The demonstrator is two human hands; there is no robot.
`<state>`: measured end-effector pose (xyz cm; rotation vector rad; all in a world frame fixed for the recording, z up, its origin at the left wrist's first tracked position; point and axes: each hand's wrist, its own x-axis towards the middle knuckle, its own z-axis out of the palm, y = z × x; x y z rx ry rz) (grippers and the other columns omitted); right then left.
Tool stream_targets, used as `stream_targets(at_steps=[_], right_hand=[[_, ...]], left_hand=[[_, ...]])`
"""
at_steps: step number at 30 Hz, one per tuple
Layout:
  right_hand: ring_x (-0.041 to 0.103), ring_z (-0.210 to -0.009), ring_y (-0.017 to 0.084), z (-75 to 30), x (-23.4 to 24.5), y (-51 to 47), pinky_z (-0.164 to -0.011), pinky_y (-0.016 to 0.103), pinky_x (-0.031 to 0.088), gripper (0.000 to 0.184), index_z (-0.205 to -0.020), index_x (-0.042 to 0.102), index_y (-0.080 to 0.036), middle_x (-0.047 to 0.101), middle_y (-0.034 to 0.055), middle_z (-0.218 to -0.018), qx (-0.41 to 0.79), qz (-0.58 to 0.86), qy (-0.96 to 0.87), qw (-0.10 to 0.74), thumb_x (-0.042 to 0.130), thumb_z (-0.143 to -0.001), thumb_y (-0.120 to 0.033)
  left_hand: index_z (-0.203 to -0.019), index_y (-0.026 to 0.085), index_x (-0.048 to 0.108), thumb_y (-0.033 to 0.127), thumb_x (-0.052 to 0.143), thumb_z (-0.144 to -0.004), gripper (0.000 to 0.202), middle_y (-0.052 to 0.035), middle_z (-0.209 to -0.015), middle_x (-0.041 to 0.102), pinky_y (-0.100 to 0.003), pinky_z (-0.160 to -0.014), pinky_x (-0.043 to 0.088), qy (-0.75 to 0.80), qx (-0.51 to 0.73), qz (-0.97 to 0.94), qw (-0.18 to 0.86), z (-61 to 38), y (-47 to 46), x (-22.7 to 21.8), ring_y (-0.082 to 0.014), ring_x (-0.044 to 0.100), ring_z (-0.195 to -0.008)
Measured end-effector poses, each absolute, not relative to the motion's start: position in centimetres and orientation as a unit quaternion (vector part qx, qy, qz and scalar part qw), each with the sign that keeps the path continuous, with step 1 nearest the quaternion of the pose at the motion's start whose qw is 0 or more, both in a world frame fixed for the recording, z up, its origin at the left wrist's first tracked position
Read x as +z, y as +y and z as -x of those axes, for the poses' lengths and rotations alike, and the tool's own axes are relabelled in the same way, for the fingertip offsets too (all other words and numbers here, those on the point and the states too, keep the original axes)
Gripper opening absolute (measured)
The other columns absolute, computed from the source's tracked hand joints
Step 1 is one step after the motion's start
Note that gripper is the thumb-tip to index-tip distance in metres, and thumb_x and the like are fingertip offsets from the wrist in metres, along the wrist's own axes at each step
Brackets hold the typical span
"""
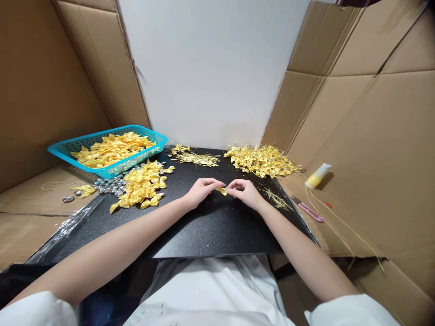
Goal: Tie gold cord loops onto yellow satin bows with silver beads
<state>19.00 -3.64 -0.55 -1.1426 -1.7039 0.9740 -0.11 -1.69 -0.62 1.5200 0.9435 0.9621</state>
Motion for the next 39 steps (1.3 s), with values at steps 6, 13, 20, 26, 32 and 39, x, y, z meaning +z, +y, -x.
stream_targets(at_steps=[6,13,20,26,32,39], right_hand=[[0.057,-0.053,0.013,-18.7,-0.9,-3.4,-0.062,0.029,0.047,0.027,-0.077,0.069,-0.018,0.062,-0.0021,-0.055,0.434,0.443,-0.66,0.423,0.068,-0.071,-0.044],[0.054,-0.055,0.011,-18.0,-1.0,-3.1,-0.065,0.029,0.047,0.033,-0.078,0.068,-0.019,0.063,-0.0032,-0.061,0.495,0.425,-0.59,0.476,0.075,-0.064,-0.049],[0.057,-0.068,0.013,-18.2,-0.9,-3.4,-0.069,0.028,0.045,0.031,-0.076,0.064,-0.02,0.065,-0.0018,-0.073,0.473,0.419,-0.616,0.471,0.078,-0.061,-0.043],[0.055,-0.069,0.014,-18.4,-1.2,-3.2,-0.067,0.029,0.043,0.031,-0.075,0.064,-0.019,0.063,-0.0005,-0.073,0.425,0.434,-0.64,0.47,0.077,-0.063,-0.044],[0.056,-0.068,0.015,-18.4,-1.3,-3.1,-0.068,0.03,0.044,0.034,-0.07,0.064,-0.019,0.063,-0.001,-0.069,0.421,0.434,-0.64,0.473,0.08,-0.059,-0.047],[0.055,-0.068,0.015,-18.6,-1.1,-3.0,-0.071,0.03,0.045,0.026,-0.069,0.064,-0.019,0.063,-0.0009,-0.068,0.351,0.438,-0.684,0.467,0.078,-0.064,-0.041]], left_hand=[[-0.082,0.016,0.075,0.043,0.065,-0.072,0.03,-0.0063,-0.085,0.074,-0.026,-0.063,0.036,0.42,0.391,-0.63,0.523,0.1,-1.5,-0.8,-0.0184,0.058,-0.078],[-0.088,0.018,0.074,0.048,0.066,-0.072,0.034,-0.0043,-0.086,0.071,-0.024,-0.061,0.031,0.394,0.38,-0.618,0.564,0.0,-1.2,-1.3,-0.0148,0.053,-0.074],[-0.086,0.018,0.071,0.049,0.067,-0.073,0.034,-0.0027,-0.081,0.066,-0.024,-0.06,0.029,0.36,0.369,-0.621,0.591,0.0,-1.1,-1.7,-0.0136,0.05,-0.072],[-0.081,0.017,0.068,0.049,0.067,-0.074,0.032,-0.0015,-0.08,0.064,-0.024,-0.064,0.031,0.354,0.364,-0.634,0.583,0.1,-1.4,-1.4,-0.0136,0.05,-0.074],[-0.077,0.017,0.067,0.047,0.065,-0.076,0.031,-0.0001,-0.077,0.062,-0.023,-0.064,0.032,0.358,0.355,-0.66,0.557,0.2,-1.6,-1.0,-0.0132,0.05,-0.073],[-0.071,0.014,0.066,0.045,0.068,-0.074,0.03,-0.0008,-0.076,0.061,-0.025,-0.068,0.038,0.308,0.375,-0.695,0.53,0.4,-1.1,-1.0,-0.0126,0.052,-0.071]])
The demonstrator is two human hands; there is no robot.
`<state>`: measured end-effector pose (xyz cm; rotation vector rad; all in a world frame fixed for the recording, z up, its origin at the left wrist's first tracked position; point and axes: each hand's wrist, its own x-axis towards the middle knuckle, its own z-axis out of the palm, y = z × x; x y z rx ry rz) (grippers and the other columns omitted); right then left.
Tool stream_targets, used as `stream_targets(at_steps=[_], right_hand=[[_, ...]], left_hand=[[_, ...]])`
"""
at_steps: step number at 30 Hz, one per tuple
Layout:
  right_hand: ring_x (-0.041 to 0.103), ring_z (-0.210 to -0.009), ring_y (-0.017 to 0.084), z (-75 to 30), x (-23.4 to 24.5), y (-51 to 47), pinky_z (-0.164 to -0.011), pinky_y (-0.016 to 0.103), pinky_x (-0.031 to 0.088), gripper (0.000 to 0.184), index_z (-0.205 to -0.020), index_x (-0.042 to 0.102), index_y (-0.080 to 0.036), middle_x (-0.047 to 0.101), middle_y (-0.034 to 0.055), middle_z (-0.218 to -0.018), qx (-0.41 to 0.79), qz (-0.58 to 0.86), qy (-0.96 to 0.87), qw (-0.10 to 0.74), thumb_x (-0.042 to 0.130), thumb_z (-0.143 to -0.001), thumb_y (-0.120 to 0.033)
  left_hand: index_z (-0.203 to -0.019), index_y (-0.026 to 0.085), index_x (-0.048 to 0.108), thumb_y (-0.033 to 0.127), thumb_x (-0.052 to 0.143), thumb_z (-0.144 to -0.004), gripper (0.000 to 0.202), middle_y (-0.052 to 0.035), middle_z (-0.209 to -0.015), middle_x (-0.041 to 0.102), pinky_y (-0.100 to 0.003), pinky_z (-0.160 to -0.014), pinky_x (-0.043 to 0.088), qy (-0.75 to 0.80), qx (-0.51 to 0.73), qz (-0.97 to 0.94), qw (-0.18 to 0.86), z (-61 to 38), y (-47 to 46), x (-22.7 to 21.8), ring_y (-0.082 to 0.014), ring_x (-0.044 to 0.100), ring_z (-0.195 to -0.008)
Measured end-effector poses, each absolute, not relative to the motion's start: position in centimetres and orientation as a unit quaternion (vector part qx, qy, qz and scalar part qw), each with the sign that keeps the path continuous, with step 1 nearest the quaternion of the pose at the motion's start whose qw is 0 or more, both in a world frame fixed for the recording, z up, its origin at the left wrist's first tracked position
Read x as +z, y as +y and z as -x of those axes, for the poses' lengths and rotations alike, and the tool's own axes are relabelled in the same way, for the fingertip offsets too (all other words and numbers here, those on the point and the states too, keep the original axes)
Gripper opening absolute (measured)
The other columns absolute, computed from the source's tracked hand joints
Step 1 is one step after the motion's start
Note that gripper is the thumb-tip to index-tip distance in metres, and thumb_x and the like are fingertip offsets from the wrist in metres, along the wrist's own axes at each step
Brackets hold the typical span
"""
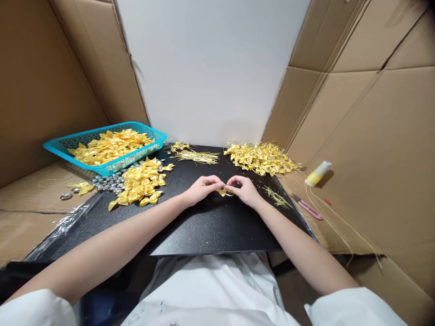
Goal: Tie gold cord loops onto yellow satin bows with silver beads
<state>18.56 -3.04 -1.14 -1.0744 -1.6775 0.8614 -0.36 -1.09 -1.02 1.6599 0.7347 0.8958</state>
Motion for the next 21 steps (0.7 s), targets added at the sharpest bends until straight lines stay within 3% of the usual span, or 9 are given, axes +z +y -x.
stream_targets(at_steps=[10,13,21], right_hand=[[0.058,-0.074,0.017,-18.6,-1.8,-3.1,-0.075,0.032,0.042,0.006,-0.069,0.069,-0.02,0.067,0.001,-0.072,0.231,0.493,-0.726,0.419,0.073,-0.073,-0.021],[0.059,-0.078,0.018,-18.6,-1.4,-3.3,-0.079,0.034,0.04,0.008,-0.069,0.068,-0.02,0.069,0.0009,-0.075,0.198,0.501,-0.749,0.385,0.072,-0.074,-0.015],[0.06,-0.084,0.018,-18.9,-1.2,-3.4,-0.087,0.038,0.034,0.007,-0.074,0.067,-0.02,0.069,0.0013,-0.081,0.158,0.52,-0.772,0.329,0.072,-0.078,-0.018]], left_hand=[[-0.074,0.013,0.071,0.043,0.065,-0.078,0.03,-0.0024,-0.077,0.06,-0.024,-0.062,0.04,0.313,0.35,-0.767,0.438,0.8,0.1,-1.9,-0.0116,0.053,-0.067],[-0.074,0.014,0.071,0.041,0.064,-0.079,0.029,-0.0028,-0.078,0.06,-0.024,-0.06,0.039,0.307,0.341,-0.792,0.403,0.9,0.2,-1.8,-0.0112,0.052,-0.066],[-0.071,0.015,0.07,0.038,0.063,-0.08,0.026,-0.0008,-0.074,0.059,-0.022,-0.053,0.034,0.335,0.341,-0.811,0.338,1.1,0.1,-1.8,-0.0088,0.045,-0.058]])
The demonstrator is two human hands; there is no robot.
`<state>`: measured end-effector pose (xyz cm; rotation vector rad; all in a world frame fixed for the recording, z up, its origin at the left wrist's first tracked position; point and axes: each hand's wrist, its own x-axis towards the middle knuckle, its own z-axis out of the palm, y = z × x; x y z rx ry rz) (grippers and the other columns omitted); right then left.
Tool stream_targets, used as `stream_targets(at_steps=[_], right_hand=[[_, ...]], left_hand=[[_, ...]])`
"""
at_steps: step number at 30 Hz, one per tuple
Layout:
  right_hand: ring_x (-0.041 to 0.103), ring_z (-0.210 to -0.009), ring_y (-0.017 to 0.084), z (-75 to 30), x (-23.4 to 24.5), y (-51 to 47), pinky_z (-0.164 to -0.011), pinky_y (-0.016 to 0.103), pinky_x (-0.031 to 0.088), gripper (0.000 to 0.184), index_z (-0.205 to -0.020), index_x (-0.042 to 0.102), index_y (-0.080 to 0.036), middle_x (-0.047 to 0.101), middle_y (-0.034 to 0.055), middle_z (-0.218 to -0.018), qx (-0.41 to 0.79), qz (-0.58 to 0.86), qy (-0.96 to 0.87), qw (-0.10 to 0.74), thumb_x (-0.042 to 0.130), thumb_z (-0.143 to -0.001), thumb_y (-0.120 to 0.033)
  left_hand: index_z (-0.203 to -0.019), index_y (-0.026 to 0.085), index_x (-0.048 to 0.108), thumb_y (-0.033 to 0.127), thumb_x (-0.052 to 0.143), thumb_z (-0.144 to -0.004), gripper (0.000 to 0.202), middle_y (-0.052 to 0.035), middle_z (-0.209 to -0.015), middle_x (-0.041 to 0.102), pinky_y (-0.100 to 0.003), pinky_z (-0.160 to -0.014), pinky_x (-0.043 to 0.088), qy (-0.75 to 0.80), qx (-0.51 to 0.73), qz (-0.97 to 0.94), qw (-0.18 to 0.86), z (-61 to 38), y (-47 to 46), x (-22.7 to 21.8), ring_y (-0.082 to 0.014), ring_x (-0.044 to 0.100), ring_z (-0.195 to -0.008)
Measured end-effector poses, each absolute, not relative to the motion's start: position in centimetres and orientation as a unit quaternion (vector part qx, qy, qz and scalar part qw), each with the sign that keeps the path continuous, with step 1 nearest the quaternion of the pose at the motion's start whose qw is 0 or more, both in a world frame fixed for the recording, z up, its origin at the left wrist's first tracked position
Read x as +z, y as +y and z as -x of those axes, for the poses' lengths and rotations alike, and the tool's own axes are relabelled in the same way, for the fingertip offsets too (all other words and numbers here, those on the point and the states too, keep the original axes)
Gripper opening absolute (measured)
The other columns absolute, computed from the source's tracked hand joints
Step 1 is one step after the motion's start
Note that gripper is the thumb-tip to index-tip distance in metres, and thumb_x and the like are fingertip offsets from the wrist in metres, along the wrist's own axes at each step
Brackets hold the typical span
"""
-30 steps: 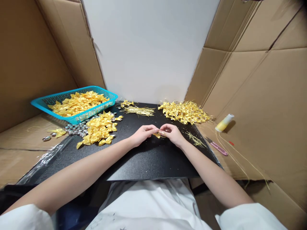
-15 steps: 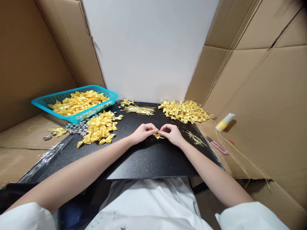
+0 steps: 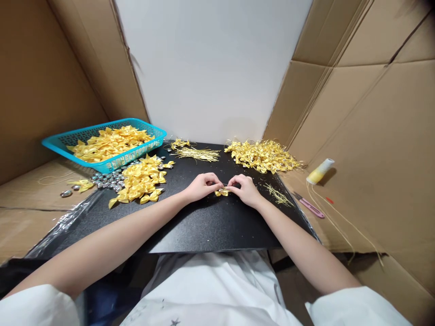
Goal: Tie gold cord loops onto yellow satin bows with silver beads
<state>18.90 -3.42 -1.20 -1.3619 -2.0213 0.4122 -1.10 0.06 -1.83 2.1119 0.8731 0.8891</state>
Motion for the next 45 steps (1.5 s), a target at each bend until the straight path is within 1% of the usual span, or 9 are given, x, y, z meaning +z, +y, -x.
stream_targets(at_steps=[6,12,15,18,24,30,35,42,45], right_hand=[[0.059,-0.084,0.019,-18.9,-1.3,-3.4,-0.087,0.038,0.033,0.008,-0.074,0.067,-0.02,0.069,0.0016,-0.082,0.148,0.523,-0.775,0.321,0.07,-0.081,-0.022],[0.059,-0.084,0.018,-18.7,-1.1,-3.7,-0.086,0.038,0.035,0.008,-0.074,0.066,-0.02,0.069,0.0013,-0.081,0.149,0.522,-0.777,0.319,0.072,-0.079,-0.021],[0.059,-0.082,0.018,-18.7,-1.1,-3.7,-0.085,0.037,0.037,0.009,-0.072,0.066,-0.02,0.068,0.001,-0.08,0.161,0.517,-0.774,0.328,0.074,-0.076,-0.019],[0.058,-0.08,0.018,-18.7,-1.3,-3.7,-0.083,0.037,0.039,0.009,-0.071,0.066,-0.021,0.067,0.0006,-0.079,0.187,0.511,-0.768,0.339,0.074,-0.075,-0.019],[0.058,-0.079,0.017,-19.0,-1.8,-3.3,-0.081,0.035,0.042,0.007,-0.073,0.066,-0.021,0.067,0.0005,-0.079,0.21,0.504,-0.761,0.352,0.072,-0.075,-0.022],[0.058,-0.079,0.017,-18.9,-1.8,-3.3,-0.082,0.035,0.042,0.008,-0.072,0.066,-0.021,0.067,0.0004,-0.079,0.215,0.501,-0.76,0.353,0.073,-0.074,-0.021],[0.057,-0.08,0.018,-18.9,-1.7,-3.4,-0.083,0.036,0.041,0.008,-0.072,0.066,-0.021,0.068,0.0006,-0.079,0.216,0.496,-0.767,0.345,0.073,-0.074,-0.019],[0.057,-0.08,0.018,-18.8,-1.8,-3.4,-0.082,0.035,0.041,0.008,-0.072,0.066,-0.021,0.067,0.0007,-0.078,0.213,0.496,-0.771,0.337,0.074,-0.075,-0.02],[0.057,-0.079,0.018,-18.9,-1.8,-3.4,-0.082,0.036,0.041,0.008,-0.072,0.066,-0.021,0.067,0.0007,-0.078,0.212,0.496,-0.771,0.339,0.073,-0.075,-0.021]], left_hand=[[-0.076,0.016,0.07,0.035,0.054,-0.089,0.028,-0.0033,-0.08,0.062,-0.024,-0.068,0.043,0.281,0.292,-0.88,0.248,2.0,0.3,-1.2,-0.013,0.057,-0.073],[-0.087,0.017,0.074,0.034,0.051,-0.091,0.029,-0.0067,-0.087,0.065,-0.03,-0.077,0.044,0.257,0.268,-0.92,0.125,2.3,0.2,-0.9,-0.0174,0.057,-0.082],[-0.088,0.021,0.077,0.037,0.057,-0.088,0.026,-0.0054,-0.085,0.067,-0.031,-0.079,0.044,0.282,0.3,-0.899,0.153,2.2,0.0,-0.9,-0.0177,0.057,-0.082],[-0.089,0.023,0.079,0.039,0.061,-0.085,0.024,-0.0044,-0.083,0.068,-0.031,-0.079,0.045,0.31,0.327,-0.862,0.233,2.2,0.0,-1.0,-0.0179,0.059,-0.083],[-0.088,0.021,0.079,0.042,0.07,-0.078,0.025,-0.0049,-0.082,0.068,-0.028,-0.071,0.046,0.312,0.331,-0.828,0.329,2.4,0.4,-1.2,-0.0161,0.06,-0.076],[-0.074,0.022,0.078,0.038,0.068,-0.081,0.02,-0.0039,-0.078,0.07,-0.029,-0.08,0.042,0.279,0.288,-0.871,0.285,2.4,0.1,-0.9,-0.0166,0.06,-0.079],[-0.076,0.023,0.078,0.037,0.068,-0.082,0.018,-0.0029,-0.081,0.069,-0.03,-0.082,0.039,0.289,0.276,-0.886,0.235,2.4,-0.1,-0.9,-0.017,0.058,-0.081],[-0.086,0.022,0.078,0.036,0.059,-0.087,0.023,-0.0058,-0.088,0.066,-0.032,-0.081,0.039,0.279,0.27,-0.909,0.149,2.7,-0.1,-0.6,-0.0184,0.054,-0.083],[-0.087,0.023,0.078,0.038,0.06,-0.087,0.024,-0.0054,-0.087,0.066,-0.032,-0.081,0.039,0.281,0.283,-0.902,0.165,2.7,-0.1,-0.6,-0.0184,0.054,-0.083]])
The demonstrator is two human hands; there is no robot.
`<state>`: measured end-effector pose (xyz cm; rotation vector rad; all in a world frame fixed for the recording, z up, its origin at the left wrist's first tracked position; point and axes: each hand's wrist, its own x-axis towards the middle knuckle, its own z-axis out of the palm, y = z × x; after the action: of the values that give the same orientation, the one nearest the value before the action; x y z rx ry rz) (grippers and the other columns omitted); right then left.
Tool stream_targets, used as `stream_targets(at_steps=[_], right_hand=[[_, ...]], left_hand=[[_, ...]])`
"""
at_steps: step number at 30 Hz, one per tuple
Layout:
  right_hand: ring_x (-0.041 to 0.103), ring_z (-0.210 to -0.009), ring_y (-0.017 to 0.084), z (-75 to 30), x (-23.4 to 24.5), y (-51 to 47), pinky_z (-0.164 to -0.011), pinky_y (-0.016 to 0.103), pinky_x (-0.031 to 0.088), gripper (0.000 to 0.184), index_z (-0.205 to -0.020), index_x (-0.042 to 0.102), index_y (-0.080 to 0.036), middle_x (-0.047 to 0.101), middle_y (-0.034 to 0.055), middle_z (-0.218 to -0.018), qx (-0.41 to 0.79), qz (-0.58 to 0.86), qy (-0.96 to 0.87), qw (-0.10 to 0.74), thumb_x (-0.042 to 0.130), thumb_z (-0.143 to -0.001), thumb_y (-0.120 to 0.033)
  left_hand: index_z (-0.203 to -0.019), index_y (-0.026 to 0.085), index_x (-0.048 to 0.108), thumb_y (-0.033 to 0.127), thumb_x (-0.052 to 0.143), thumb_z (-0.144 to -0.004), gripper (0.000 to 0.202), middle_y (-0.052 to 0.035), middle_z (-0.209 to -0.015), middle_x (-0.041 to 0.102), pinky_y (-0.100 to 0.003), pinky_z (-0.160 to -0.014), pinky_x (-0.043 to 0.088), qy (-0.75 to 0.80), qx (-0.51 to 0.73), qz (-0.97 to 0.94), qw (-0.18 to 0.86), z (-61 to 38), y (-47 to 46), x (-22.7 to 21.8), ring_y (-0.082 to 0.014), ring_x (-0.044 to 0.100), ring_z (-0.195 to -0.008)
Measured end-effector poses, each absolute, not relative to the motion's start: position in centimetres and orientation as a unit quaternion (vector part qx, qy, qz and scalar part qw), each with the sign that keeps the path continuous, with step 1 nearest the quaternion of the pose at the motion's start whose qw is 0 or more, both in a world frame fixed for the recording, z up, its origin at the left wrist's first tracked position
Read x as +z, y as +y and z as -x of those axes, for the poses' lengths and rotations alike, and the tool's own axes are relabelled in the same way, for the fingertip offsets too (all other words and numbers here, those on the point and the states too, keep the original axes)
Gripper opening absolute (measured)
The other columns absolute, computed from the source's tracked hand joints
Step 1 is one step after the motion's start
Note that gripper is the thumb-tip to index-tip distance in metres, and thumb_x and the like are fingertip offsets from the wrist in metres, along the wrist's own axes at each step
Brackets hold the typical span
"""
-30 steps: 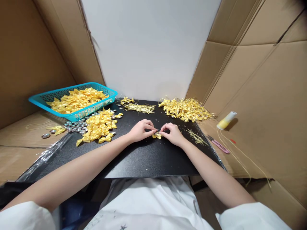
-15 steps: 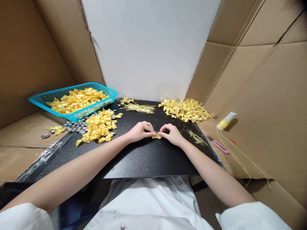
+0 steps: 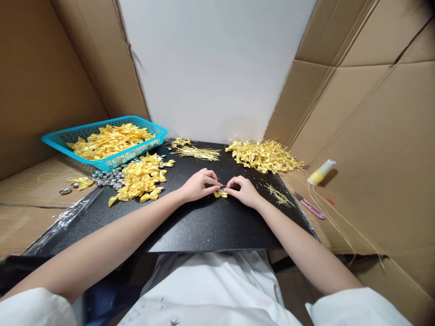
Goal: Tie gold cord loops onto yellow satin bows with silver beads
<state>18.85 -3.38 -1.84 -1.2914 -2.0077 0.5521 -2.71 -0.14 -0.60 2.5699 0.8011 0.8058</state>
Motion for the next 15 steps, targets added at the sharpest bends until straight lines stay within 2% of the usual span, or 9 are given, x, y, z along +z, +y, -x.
stream_targets(at_steps=[8,15], right_hand=[[0.057,-0.081,0.018,-18.8,-1.75,-3.42,-0.082,0.036,0.041,0.008,-0.072,0.066,-0.021,0.067,0.0005,-0.079,0.211,0.494,-0.772,0.339,0.073,-0.075,-0.02],[0.057,-0.079,0.017,-18.79,-1.85,-3.36,-0.082,0.035,0.041,0.009,-0.072,0.065,-0.021,0.066,-0.0001,-0.078,0.204,0.486,-0.773,0.352,0.073,-0.076,-0.02]], left_hand=[[-0.094,0.021,0.078,0.042,0.066,-0.082,0.027,-0.0049,-0.082,0.068,-0.027,-0.071,0.045,0.289,0.313,-0.855,0.296,2.64,0.21,-1.07,-0.0155,0.059,-0.074],[-0.093,0.022,0.079,0.038,0.065,-0.083,0.023,-0.0042,-0.084,0.066,-0.027,-0.073,0.045,0.293,0.299,-0.864,0.279,2.5,0.18,-1.17,-0.0153,0.06,-0.077]])
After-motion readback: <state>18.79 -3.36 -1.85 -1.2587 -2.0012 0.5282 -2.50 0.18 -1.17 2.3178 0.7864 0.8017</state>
